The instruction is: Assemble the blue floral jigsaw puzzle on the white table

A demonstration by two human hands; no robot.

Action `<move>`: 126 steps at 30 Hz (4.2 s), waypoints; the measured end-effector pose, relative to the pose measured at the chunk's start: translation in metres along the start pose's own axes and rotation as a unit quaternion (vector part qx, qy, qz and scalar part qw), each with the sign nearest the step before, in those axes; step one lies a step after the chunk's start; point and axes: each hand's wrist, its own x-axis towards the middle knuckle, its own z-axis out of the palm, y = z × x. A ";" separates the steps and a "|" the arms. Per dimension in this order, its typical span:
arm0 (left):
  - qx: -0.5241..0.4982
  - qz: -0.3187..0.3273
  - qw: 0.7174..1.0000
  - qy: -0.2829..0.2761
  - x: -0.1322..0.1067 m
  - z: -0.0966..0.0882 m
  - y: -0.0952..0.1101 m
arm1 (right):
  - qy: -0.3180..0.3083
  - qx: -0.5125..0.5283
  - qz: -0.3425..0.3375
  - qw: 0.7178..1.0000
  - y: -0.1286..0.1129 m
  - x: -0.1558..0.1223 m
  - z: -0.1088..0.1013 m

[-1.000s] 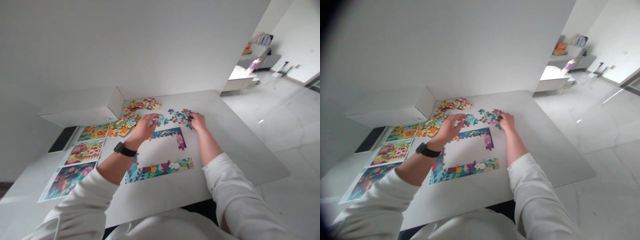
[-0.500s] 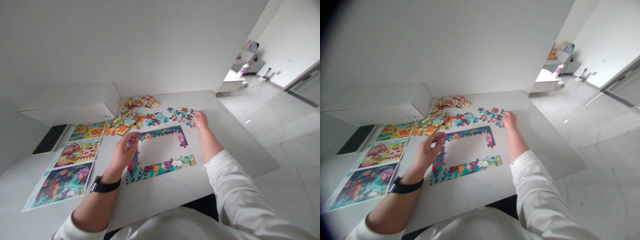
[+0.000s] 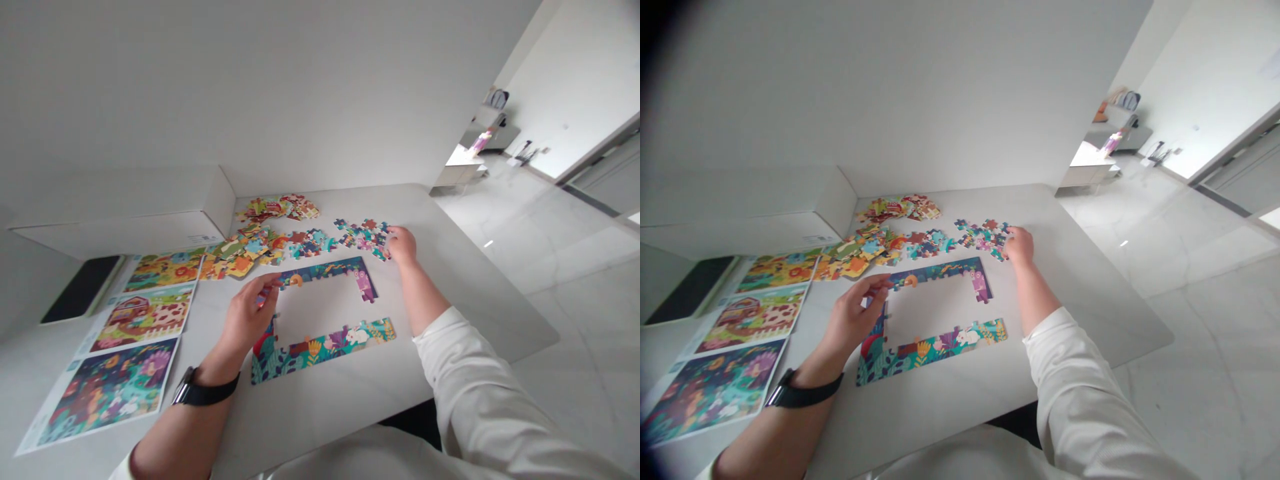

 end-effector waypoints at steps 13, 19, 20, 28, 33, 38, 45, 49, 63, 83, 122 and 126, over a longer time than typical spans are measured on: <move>0.000 0.006 1.000 -0.011 -0.001 0.002 0.000 | -0.109 -0.022 -0.178 0.978 -0.024 -0.020 0.009; 0.003 0.005 1.000 -0.013 -0.001 0.001 0.002 | -0.087 -0.031 -0.140 0.986 -0.024 -0.018 0.004; 0.005 0.007 1.000 -0.011 -0.001 0.001 0.002 | -0.083 -0.032 -0.134 0.987 -0.024 -0.017 0.003; 0.013 0.024 1.000 -0.004 -0.001 0.000 0.004 | -0.035 -0.035 -0.063 0.997 -0.017 -0.011 0.002; 0.018 0.020 1.000 -0.003 -0.002 0.001 0.002 | -0.011 -0.029 -0.030 0.999 -0.013 -0.009 0.003; 0.009 0.023 1.000 -0.001 -0.002 0.002 0.001 | 0.002 -0.034 -0.023 0.999 -0.013 -0.009 0.003; 0.030 -0.039 0.999 -0.020 0.000 -0.004 0.011 | -0.011 -0.018 -0.048 0.999 -0.021 -0.013 0.001; 0.068 -0.042 0.997 -0.020 -0.003 -0.008 0.014 | -0.039 0.015 -0.097 0.994 -0.038 -0.012 -0.001; 0.069 -0.040 0.996 -0.048 -0.005 -0.013 0.019 | -0.183 -0.152 -0.205 0.949 -0.061 0.029 0.023; 0.075 0.005 0.996 -0.057 -0.005 -0.004 0.016 | -0.176 0.040 -0.139 0.974 -0.077 0.035 0.004; 0.175 0.276 0.917 -0.229 -0.063 0.113 0.110 | -0.340 0.329 -0.009 0.881 -0.019 -0.130 -0.075; 0.180 0.271 0.918 -0.228 -0.064 0.109 0.110 | -0.393 0.315 0.005 0.864 -0.018 -0.132 -0.081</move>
